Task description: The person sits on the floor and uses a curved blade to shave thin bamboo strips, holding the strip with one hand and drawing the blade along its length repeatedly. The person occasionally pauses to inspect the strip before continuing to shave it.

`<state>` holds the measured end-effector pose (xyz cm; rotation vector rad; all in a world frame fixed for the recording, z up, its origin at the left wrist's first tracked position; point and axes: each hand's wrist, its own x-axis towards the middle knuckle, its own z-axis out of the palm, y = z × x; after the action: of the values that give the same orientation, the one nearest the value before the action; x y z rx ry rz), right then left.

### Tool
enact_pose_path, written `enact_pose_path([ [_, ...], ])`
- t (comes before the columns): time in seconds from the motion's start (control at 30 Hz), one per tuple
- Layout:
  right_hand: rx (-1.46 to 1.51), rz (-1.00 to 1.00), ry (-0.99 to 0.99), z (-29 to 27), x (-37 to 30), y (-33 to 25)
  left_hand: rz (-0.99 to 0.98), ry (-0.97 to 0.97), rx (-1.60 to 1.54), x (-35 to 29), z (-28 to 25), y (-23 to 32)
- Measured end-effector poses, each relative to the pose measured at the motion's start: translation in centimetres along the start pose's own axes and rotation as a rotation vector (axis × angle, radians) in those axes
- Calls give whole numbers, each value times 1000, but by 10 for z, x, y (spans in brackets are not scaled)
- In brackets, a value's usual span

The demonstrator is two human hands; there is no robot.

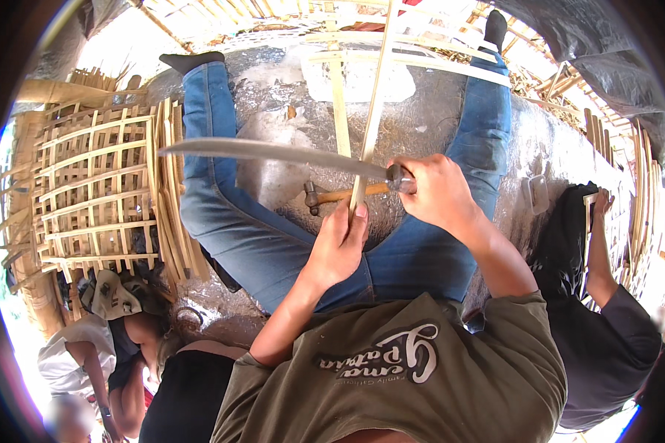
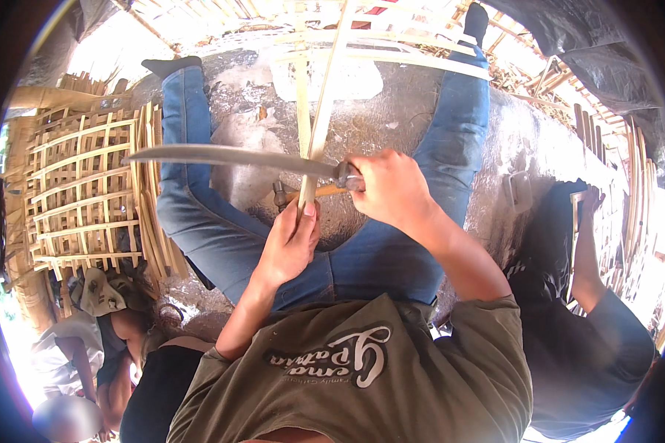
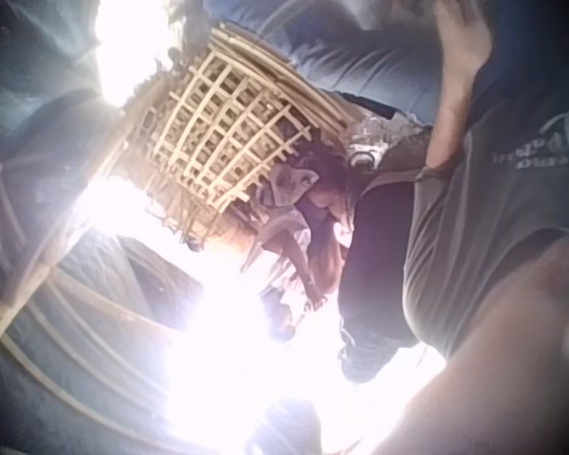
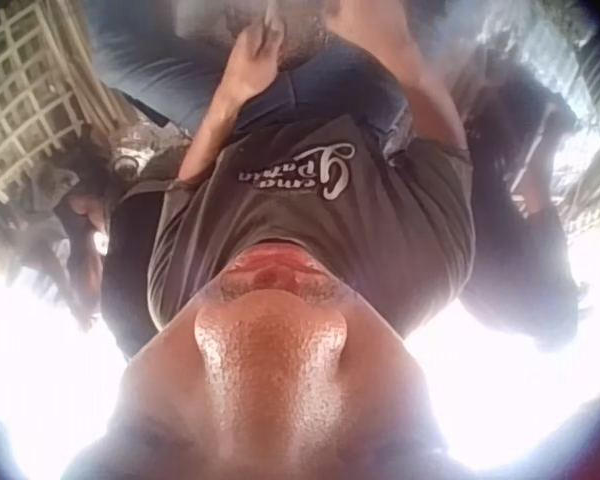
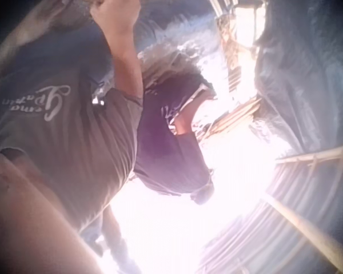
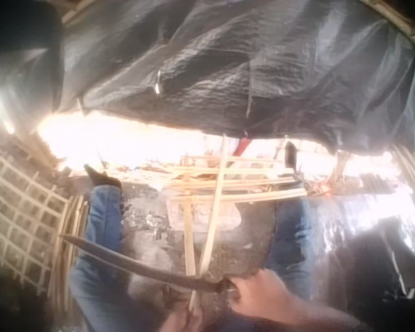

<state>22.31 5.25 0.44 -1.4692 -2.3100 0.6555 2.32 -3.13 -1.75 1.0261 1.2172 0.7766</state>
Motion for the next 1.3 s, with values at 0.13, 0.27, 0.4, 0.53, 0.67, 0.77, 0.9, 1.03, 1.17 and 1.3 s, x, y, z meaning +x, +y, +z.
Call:
enact_pose_path([
  [0.13,-144,-33,-4,-3,1,-5,21,-25,0,-13,-3,9],
  [0.27,-295,-90,21,-5,7,-3,28,-40,7,-20,-9,14],
  [0.4,-349,-141,91,-9,18,-5,7,-36,-43,-22,-12,25],
  [0.53,-398,-152,144,-17,23,-7,19,-39,-66,-22,-13,35],
  [0.67,-408,-176,175,-24,28,-7,33,-41,-78,-22,-13,42],
  [0.77,-435,-161,183,-27,31,-7,51,-36,-62,-21,-13,45],
  [0.9,-474,-71,156,-40,37,-10,73,-18,-50,-20,-15,47],
  [1.03,-591,118,180,-60,62,21,-14,-29,-109,-34,-16,48],
  [1.17,-601,173,188,-73,68,39,-27,-58,-94,-38,-11,38],
  [1.3,-412,131,7,-49,48,14,15,-46,-38,-32,-10,38],
])
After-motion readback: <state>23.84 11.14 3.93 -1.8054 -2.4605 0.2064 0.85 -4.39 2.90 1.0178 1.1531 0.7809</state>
